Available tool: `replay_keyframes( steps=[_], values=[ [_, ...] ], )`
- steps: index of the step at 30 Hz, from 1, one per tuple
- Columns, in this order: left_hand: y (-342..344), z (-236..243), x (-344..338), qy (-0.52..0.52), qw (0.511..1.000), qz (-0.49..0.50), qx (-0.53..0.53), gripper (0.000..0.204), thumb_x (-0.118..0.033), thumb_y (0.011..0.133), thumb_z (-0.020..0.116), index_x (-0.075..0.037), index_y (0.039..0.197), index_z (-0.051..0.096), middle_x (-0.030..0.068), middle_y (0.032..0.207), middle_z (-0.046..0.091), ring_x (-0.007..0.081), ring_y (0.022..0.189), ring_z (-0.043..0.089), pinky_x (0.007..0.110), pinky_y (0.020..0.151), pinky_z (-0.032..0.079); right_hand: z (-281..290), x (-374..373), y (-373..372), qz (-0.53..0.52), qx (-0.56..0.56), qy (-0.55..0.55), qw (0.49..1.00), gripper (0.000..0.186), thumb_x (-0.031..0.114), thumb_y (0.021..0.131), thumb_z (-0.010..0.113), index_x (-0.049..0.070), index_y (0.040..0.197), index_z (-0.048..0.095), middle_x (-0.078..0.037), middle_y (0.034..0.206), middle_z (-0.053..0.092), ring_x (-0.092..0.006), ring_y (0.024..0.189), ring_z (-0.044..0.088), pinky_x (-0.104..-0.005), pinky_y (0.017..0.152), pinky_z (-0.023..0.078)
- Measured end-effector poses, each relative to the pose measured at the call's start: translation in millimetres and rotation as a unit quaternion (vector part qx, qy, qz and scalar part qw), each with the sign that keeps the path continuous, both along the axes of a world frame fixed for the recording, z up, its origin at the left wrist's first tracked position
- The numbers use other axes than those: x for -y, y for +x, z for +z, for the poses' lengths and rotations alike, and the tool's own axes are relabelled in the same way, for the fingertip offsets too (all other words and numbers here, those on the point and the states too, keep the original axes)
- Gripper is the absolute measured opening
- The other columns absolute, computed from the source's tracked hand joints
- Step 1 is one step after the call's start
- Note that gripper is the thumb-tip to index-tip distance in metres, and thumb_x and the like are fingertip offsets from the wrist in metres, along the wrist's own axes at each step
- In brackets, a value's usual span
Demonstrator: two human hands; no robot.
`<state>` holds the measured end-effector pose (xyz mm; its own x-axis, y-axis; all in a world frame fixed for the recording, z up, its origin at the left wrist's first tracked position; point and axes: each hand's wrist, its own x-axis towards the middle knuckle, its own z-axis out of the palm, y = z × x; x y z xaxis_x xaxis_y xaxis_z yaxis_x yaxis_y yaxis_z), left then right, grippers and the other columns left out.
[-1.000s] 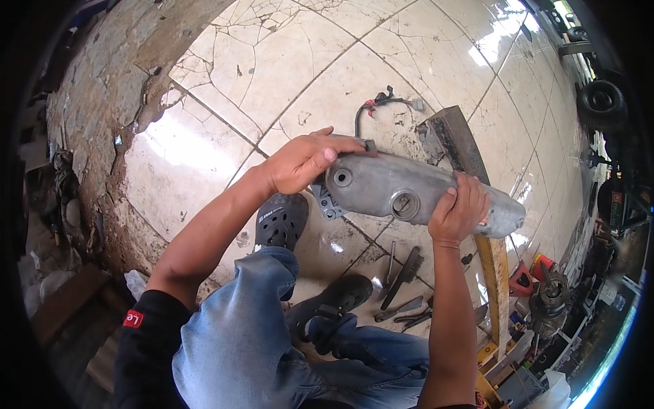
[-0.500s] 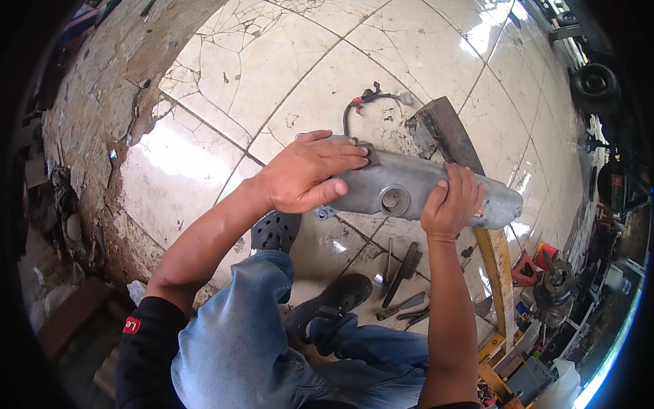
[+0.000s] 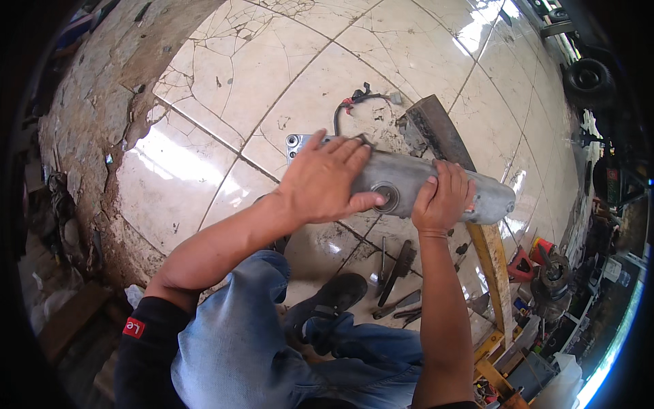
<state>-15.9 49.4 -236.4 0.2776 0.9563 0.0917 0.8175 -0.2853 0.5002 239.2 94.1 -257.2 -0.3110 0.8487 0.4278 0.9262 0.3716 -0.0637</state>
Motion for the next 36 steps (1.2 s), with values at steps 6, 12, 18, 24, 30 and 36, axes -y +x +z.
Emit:
replay_keyframes(
  steps=[6, 12, 18, 24, 30, 36],
  values=[
    [-21.2, 13.3, -11.6, -0.142, 0.989, -0.026, -0.012, 0.091, -0.075, 0.089, 0.045, 0.006, 0.129, 0.055, 0.025, 0.127, 0.061, 0.0358, 0.124, 0.057, 0.054, 0.114, 0.032, -2.0, 3.0, -0.5, -0.019, 0.006, 0.008, 1.0, 0.033, 0.024, 0.087, 0.049, 0.009, 0.111, 0.067, -0.008, 0.116, 0.066, -0.0326, 0.119, 0.056, -0.0523, 0.109, 0.028],
    [36.9, -3.3, -2.0, 0.068, 0.996, -0.047, 0.045, 0.096, -0.078, 0.087, 0.043, 0.009, 0.128, 0.054, 0.026, 0.128, 0.06, 0.0382, 0.124, 0.056, 0.051, 0.113, 0.035, -4.2, -1.2, -2.7, -0.005, 0.006, 0.006, 1.0, 0.033, 0.024, 0.087, 0.049, 0.009, 0.111, 0.067, -0.008, 0.115, 0.066, -0.0325, 0.119, 0.056, -0.0512, 0.109, 0.028],
    [-28.0, 10.1, -13.3, -0.146, 0.988, -0.042, -0.019, 0.098, -0.078, 0.086, 0.044, 0.011, 0.126, 0.054, 0.025, 0.119, 0.064, 0.039, 0.117, 0.06, 0.049, 0.108, 0.039, -0.2, 3.2, 0.7, -0.02, 0.0, 0.008, 1.0, 0.033, 0.023, 0.087, 0.049, 0.009, 0.111, 0.067, -0.008, 0.115, 0.066, -0.032, 0.119, 0.056, -0.0515, 0.109, 0.028],
    [44.0, 8.2, -9.7, 0.032, 0.996, -0.071, 0.047, 0.098, -0.079, 0.084, 0.047, 0.012, 0.122, 0.055, 0.0273, 0.11, 0.064, 0.041, 0.109, 0.062, 0.048, 0.104, 0.041, -2.0, -1.4, -5.4, -0.005, -0.001, 0.001, 1.0, 0.033, 0.022, 0.087, 0.05, 0.009, 0.111, 0.067, -0.008, 0.115, 0.066, -0.0319, 0.119, 0.056, -0.0528, 0.11, 0.028],
    [-24.8, 22.3, -33.1, -0.244, 0.967, -0.071, -0.025, 0.098, -0.08, 0.085, 0.046, 0.011, 0.12, 0.057, 0.0289, 0.117, 0.063, 0.0414, 0.114, 0.06, 0.048, 0.105, 0.041, 0.5, 3.2, 2.9, -0.021, -0.005, 0.009, 1.0, 0.033, 0.023, 0.086, 0.05, 0.01, 0.111, 0.067, -0.008, 0.116, 0.066, -0.0311, 0.12, 0.056, -0.0528, 0.111, 0.028],
    [23.4, 13.9, -23.4, -0.072, 0.993, -0.085, 0.047, 0.095, -0.077, 0.086, 0.048, 0.012, 0.119, 0.057, 0.028, 0.112, 0.065, 0.0428, 0.109, 0.062, 0.045, 0.102, 0.044, -2.4, -2.1, -4.2, -0.015, 0.002, -0.001, 1.0, 0.033, 0.023, 0.086, 0.05, 0.01, 0.112, 0.067, -0.008, 0.117, 0.066, -0.031, 0.12, 0.055, -0.0523, 0.111, 0.027]
  ],
)
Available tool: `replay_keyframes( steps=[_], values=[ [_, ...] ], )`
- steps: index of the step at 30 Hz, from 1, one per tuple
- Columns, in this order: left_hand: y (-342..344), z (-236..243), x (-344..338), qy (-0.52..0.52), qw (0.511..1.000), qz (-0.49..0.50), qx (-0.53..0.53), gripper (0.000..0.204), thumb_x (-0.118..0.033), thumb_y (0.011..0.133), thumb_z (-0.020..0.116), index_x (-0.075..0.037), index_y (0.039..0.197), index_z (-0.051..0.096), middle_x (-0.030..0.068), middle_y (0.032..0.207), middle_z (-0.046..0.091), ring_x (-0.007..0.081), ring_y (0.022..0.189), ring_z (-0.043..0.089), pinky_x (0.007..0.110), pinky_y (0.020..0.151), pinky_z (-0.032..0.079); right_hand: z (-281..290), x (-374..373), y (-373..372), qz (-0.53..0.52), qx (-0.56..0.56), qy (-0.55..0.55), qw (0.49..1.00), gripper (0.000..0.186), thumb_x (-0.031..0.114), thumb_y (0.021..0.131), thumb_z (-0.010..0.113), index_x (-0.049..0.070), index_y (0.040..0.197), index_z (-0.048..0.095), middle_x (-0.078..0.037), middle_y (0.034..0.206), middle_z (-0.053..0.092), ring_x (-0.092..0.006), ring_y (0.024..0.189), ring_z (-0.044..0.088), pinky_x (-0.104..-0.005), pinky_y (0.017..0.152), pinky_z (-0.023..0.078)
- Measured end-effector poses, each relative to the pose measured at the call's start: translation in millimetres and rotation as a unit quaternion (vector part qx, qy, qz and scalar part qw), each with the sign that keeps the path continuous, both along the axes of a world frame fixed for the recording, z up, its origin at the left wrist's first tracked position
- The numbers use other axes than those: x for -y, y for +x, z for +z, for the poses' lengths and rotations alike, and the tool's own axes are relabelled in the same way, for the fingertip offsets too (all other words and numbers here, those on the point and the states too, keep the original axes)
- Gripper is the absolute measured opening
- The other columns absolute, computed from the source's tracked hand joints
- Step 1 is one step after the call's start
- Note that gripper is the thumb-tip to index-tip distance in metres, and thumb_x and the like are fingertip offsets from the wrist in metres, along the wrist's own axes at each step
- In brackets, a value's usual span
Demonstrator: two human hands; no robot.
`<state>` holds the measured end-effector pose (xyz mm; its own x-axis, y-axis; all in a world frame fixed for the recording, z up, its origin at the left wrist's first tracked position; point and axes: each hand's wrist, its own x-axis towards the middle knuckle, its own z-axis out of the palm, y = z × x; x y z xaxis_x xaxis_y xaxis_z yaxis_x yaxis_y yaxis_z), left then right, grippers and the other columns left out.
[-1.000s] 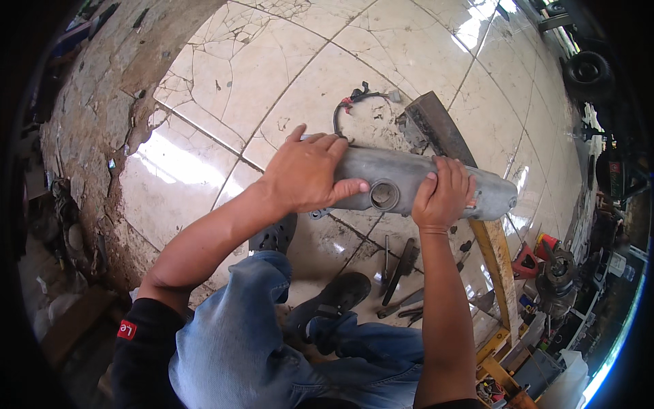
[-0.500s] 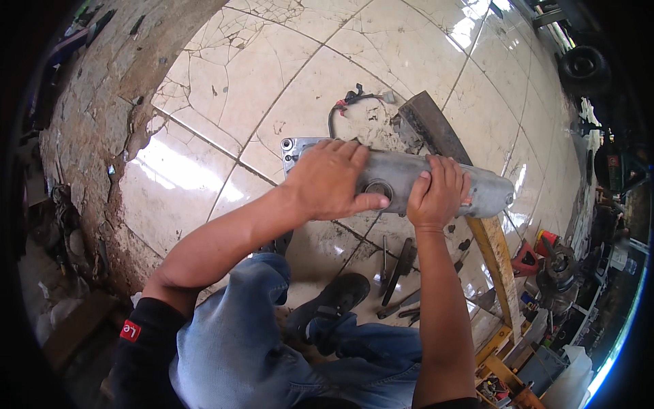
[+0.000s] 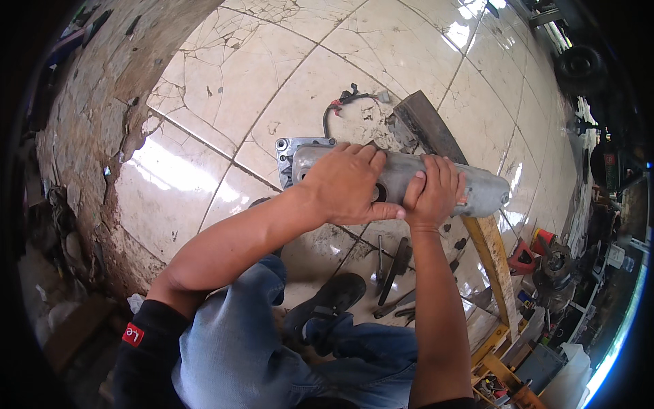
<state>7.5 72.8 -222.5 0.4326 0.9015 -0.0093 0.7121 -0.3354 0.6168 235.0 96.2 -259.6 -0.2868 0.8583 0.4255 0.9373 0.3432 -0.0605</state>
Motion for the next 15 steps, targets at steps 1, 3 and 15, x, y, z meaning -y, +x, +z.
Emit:
replay_keyframes(
  steps=[1, 3, 15],
  values=[
    [4.5, -1.1, 0.8, 0.024, 1.0, -0.001, 0.018, 0.095, -0.077, 0.086, 0.048, 0.012, 0.12, 0.057, 0.0281, 0.111, 0.065, 0.0427, 0.108, 0.063, 0.045, 0.102, 0.044, -0.2, 0.3, 3.2, 0.002, 0.001, -0.004, 1.0, 0.033, 0.023, 0.086, 0.05, 0.01, 0.112, 0.067, -0.008, 0.118, 0.066, -0.031, 0.121, 0.055, -0.0522, 0.111, 0.027],
    [-3.5, -8.3, 3.3, 0.015, 1.0, 0.005, 0.024, 0.095, -0.076, 0.086, 0.049, 0.012, 0.121, 0.056, 0.0285, 0.11, 0.065, 0.0423, 0.107, 0.063, 0.045, 0.102, 0.044, -0.9, 3.8, 3.8, 0.002, 0.001, -0.002, 1.0, 0.034, 0.023, 0.086, 0.05, 0.009, 0.112, 0.067, -0.008, 0.118, 0.066, -0.0313, 0.121, 0.055, -0.0521, 0.111, 0.027],
    [-1.1, -14.7, 43.0, 0.096, 0.995, -0.002, 0.003, 0.105, -0.08, 0.085, 0.044, 0.009, 0.141, 0.044, 0.0282, 0.147, 0.043, 0.0393, 0.141, 0.038, 0.048, 0.119, 0.026, -0.6, 3.4, 2.4, 0.002, -0.001, -0.004, 1.0, 0.034, 0.023, 0.088, 0.049, 0.009, 0.114, 0.066, -0.008, 0.118, 0.065, -0.0317, 0.122, 0.055, -0.0525, 0.111, 0.026]
  ],
)
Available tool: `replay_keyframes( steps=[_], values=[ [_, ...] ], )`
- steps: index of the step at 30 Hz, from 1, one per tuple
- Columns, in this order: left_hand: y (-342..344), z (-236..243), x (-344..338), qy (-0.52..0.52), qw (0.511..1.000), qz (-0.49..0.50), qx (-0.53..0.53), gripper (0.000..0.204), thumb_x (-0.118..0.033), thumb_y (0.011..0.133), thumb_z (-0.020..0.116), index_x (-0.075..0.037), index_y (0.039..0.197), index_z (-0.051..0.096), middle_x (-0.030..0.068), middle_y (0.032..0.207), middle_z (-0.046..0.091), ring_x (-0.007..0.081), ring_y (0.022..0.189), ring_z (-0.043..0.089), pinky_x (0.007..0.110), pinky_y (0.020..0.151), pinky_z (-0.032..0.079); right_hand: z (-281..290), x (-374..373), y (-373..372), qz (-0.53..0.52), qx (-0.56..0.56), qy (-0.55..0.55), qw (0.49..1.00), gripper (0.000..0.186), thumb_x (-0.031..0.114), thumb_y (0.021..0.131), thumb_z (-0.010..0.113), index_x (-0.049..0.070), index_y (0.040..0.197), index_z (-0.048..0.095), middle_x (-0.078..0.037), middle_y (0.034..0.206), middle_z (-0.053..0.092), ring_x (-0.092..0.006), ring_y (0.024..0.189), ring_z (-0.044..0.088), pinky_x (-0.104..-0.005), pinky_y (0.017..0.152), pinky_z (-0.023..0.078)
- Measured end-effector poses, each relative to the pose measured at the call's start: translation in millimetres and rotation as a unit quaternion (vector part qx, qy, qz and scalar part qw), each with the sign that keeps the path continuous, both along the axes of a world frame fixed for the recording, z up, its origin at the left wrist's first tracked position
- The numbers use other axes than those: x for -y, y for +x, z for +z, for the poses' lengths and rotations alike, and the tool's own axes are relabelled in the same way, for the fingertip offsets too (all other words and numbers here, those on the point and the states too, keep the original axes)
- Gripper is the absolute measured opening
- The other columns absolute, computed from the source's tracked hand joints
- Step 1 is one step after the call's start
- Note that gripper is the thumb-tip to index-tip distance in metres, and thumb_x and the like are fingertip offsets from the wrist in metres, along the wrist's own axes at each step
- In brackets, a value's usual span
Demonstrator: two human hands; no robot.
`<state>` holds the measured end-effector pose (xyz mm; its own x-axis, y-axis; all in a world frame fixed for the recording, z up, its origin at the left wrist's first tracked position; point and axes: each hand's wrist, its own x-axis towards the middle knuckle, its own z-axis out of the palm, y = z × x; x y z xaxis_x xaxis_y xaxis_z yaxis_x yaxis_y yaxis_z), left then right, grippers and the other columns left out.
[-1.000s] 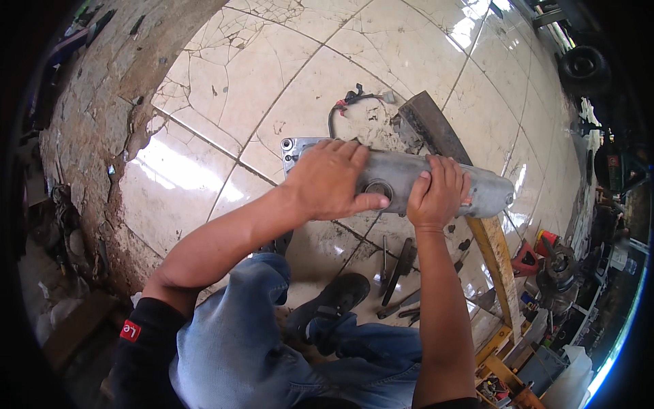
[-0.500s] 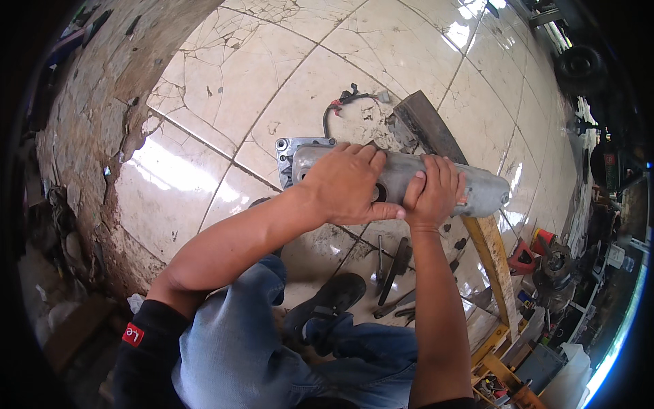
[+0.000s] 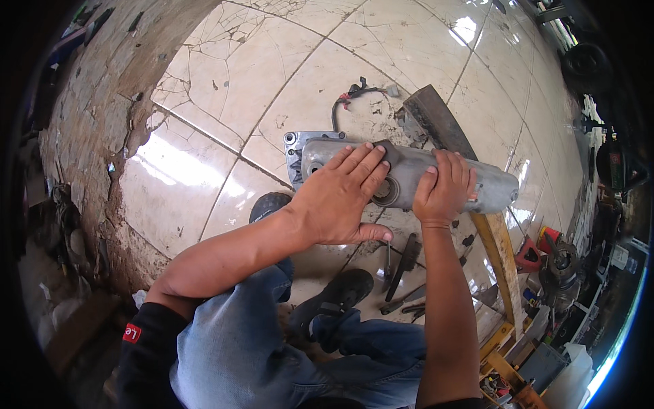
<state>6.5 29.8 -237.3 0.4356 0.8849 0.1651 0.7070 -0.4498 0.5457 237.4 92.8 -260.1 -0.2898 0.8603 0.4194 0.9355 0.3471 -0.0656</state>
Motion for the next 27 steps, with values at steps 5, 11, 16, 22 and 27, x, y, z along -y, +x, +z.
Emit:
replay_keyframes(
  steps=[5, 11, 16, 22, 27],
  values=[
    [-57.4, 9.3, -5.9, -0.081, 0.994, 0.068, -0.029, 0.102, -0.077, 0.085, 0.05, 0.01, 0.138, 0.047, 0.0268, 0.144, 0.048, 0.0409, 0.136, 0.044, 0.051, 0.117, 0.029, 0.3, 1.2, 3.4, -0.006, 0.008, 0.012, 1.0, 0.035, 0.023, 0.088, 0.049, 0.009, 0.115, 0.066, -0.008, 0.118, 0.065, -0.0318, 0.122, 0.055, -0.0521, 0.111, 0.026],
    [-12.0, 16.2, 2.1, -0.026, 0.999, -0.005, -0.028, 0.105, -0.08, 0.084, 0.045, 0.01, 0.138, 0.048, 0.026, 0.146, 0.047, 0.0373, 0.139, 0.042, 0.051, 0.118, 0.028, -0.1, -1.0, 0.3, 0.001, 0.012, 0.007, 1.0, 0.035, 0.024, 0.089, 0.048, 0.009, 0.116, 0.066, -0.009, 0.119, 0.065, -0.0321, 0.121, 0.055, -0.0517, 0.11, 0.027],
    [-64.2, 5.6, -9.9, -0.13, 0.987, 0.083, -0.036, 0.106, -0.081, 0.086, 0.037, 0.007, 0.145, 0.042, 0.0242, 0.148, 0.046, 0.0366, 0.141, 0.039, 0.052, 0.119, 0.023, 1.4, 0.0, 2.5, 0.001, 0.004, 0.009, 1.0, 0.035, 0.024, 0.089, 0.048, 0.01, 0.115, 0.066, -0.009, 0.118, 0.065, -0.0327, 0.12, 0.055, -0.0519, 0.11, 0.028],
    [-52.6, 20.4, 7.2, -0.068, 0.992, 0.077, -0.076, 0.079, -0.06, 0.098, 0.04, 0.006, 0.14, 0.048, 0.025, 0.146, 0.048, 0.0396, 0.136, 0.046, 0.049, 0.115, 0.031, -0.2, -0.5, 1.7, 0.0, 0.002, 0.004, 1.0, 0.033, 0.022, 0.089, 0.049, 0.01, 0.114, 0.066, -0.009, 0.119, 0.065, -0.0319, 0.121, 0.055, -0.0515, 0.111, 0.027],
    [-77.0, 31.0, 2.9, -0.114, 0.988, 0.096, -0.043, 0.052, -0.037, 0.099, 0.046, 0.003, 0.129, 0.06, 0.0214, 0.13, 0.062, 0.0373, 0.117, 0.059, 0.047, 0.102, 0.042, 0.2, -0.9, 6.1, -0.007, 0.006, 0.017, 1.0, 0.034, 0.023, 0.089, 0.049, 0.009, 0.114, 0.066, -0.009, 0.119, 0.065, -0.0318, 0.122, 0.055, -0.0517, 0.111, 0.027]
  ],
)
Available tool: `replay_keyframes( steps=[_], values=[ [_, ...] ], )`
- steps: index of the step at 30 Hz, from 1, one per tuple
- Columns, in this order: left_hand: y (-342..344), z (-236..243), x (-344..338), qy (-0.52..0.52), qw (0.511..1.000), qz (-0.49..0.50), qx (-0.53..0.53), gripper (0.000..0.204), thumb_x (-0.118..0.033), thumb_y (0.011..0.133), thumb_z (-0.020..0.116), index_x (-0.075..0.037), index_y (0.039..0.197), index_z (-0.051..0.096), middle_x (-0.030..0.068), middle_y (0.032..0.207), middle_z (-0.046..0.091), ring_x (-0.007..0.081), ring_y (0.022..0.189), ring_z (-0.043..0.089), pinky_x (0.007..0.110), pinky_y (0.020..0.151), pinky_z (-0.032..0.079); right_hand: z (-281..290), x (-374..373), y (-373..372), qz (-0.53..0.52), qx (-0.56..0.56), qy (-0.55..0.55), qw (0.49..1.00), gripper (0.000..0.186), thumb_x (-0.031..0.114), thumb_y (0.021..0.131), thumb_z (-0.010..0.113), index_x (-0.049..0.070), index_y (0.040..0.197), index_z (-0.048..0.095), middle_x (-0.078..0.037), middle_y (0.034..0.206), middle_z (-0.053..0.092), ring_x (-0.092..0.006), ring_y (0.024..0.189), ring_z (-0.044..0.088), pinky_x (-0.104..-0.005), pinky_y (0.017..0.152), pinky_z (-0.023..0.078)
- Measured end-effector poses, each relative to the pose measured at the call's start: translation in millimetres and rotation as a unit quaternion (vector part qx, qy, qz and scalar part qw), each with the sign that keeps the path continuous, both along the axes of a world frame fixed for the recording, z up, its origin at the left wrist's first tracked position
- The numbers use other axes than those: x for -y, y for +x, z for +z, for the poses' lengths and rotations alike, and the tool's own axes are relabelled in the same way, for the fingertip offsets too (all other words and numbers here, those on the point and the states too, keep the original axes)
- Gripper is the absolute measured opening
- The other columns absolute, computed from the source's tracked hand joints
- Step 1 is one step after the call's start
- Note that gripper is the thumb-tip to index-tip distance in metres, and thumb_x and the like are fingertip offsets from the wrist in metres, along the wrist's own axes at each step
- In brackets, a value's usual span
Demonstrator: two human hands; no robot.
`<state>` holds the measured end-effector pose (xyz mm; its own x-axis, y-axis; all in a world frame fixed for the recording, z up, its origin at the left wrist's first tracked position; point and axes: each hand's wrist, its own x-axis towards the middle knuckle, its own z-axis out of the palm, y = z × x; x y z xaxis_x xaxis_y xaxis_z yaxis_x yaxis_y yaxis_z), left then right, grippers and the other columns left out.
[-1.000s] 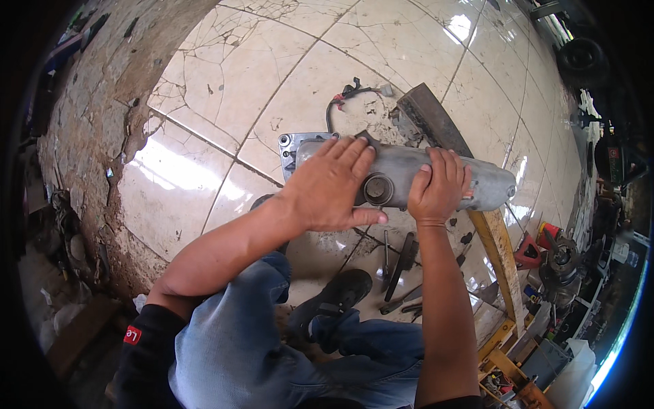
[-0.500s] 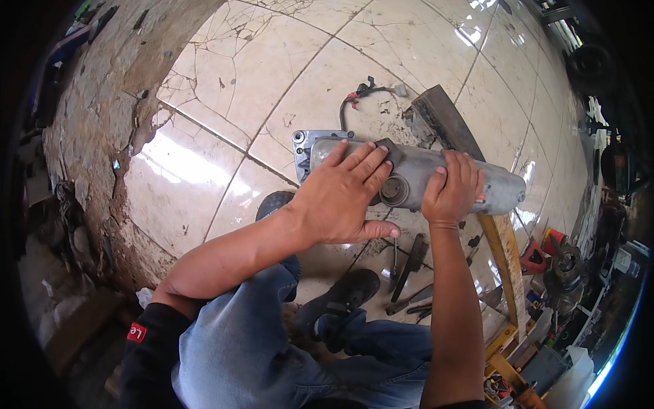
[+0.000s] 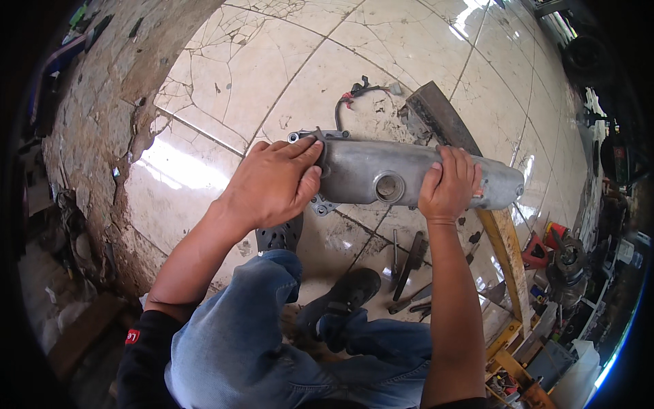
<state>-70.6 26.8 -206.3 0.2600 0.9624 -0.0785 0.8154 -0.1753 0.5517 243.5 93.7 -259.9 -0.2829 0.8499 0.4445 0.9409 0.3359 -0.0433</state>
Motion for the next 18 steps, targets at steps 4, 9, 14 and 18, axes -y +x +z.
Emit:
replay_keyframes(
  steps=[4, 9, 14, 18],
  values=[
    [-7.5, -17.6, 0.1, 0.067, 0.996, 0.055, 0.036, 0.028, -0.017, 0.095, 0.059, 0.001, 0.114, 0.067, 0.0178, 0.113, 0.068, 0.0361, 0.102, 0.063, 0.044, 0.093, 0.047, 1.2, 1.0, -3.1, 0.005, 0.002, -0.008, 1.0, 0.034, 0.023, 0.089, 0.049, 0.009, 0.115, 0.066, -0.01, 0.119, 0.065, -0.0321, 0.122, 0.055, -0.052, 0.111, 0.027],
    [-5.0, -24.9, -11.9, 0.045, 0.989, 0.07, 0.12, 0.022, -0.014, 0.093, 0.063, 0.003, 0.107, 0.068, 0.0168, 0.108, 0.069, 0.0369, 0.102, 0.064, 0.043, 0.09, 0.05, 1.1, 1.2, -4.9, 0.004, 0.006, -0.012, 1.0, 0.034, 0.023, 0.089, 0.048, 0.009, 0.115, 0.066, -0.01, 0.12, 0.065, -0.0328, 0.121, 0.055, -0.0519, 0.111, 0.027],
    [0.0, -28.4, -4.0, 0.007, 0.982, 0.091, 0.164, 0.032, -0.019, 0.094, 0.062, 0.003, 0.116, 0.065, 0.0196, 0.118, 0.067, 0.0374, 0.111, 0.062, 0.04, 0.096, 0.05, 0.9, 0.9, -2.0, 0.004, 0.002, -0.012, 1.0, 0.035, 0.023, 0.089, 0.048, 0.009, 0.115, 0.067, -0.01, 0.12, 0.065, -0.0327, 0.122, 0.054, -0.0516, 0.111, 0.027],
    [3.6, -43.9, 7.9, 0.1, 0.987, 0.02, 0.122, 0.058, -0.038, 0.097, 0.059, 0.009, 0.131, 0.054, 0.0282, 0.133, 0.057, 0.0417, 0.125, 0.054, 0.043, 0.108, 0.042, 0.4, 1.5, -3.8, 0.0, 0.001, -0.008, 1.0, 0.035, 0.023, 0.089, 0.048, 0.009, 0.115, 0.067, -0.009, 0.12, 0.065, -0.0324, 0.122, 0.054, -0.0515, 0.111, 0.026]
  ],
)
